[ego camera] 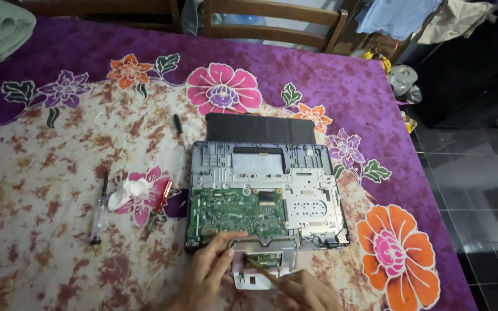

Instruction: Disassembling a laptop to access and clean internal electronic components using a screwdriver and a small brush.

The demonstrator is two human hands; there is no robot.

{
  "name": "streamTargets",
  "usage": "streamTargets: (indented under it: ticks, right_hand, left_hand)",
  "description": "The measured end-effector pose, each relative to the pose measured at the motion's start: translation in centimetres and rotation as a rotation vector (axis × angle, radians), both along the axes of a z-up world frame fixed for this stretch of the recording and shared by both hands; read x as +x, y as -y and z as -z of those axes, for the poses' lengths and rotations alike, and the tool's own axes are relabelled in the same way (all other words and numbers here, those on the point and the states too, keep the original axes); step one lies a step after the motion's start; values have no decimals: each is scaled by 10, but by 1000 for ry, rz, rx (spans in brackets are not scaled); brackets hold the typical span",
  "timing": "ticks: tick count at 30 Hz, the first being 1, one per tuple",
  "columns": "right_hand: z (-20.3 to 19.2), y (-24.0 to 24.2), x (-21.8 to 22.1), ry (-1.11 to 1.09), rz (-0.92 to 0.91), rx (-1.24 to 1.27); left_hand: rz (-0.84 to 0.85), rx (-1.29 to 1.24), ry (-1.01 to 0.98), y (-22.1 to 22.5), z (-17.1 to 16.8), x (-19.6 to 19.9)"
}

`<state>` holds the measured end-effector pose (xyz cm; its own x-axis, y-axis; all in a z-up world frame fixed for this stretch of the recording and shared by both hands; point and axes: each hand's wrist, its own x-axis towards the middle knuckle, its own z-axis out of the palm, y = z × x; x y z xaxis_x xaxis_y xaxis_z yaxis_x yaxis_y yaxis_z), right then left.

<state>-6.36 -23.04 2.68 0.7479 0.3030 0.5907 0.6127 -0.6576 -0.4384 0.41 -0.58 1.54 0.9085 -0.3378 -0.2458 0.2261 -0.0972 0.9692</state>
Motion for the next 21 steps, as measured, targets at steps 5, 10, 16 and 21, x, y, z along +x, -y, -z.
streamTargets:
  ticks: [5,10,16,21]
  right_hand:
    - [-25,-13,-3,-125,89,162]
    - [34,39,-15,-386,125,-67]
    - [-18,-13,3,-646,161,258]
    - [-22,-24,-4,-184,241,312]
  left_hand:
    - [-7,-31,53,-1,8,-4]
    - [-13,-15,32,0,8,-5]
    - [6,-56,52,-1,8,-3]
    - [-18,-32,-22,-1,-1,-5]
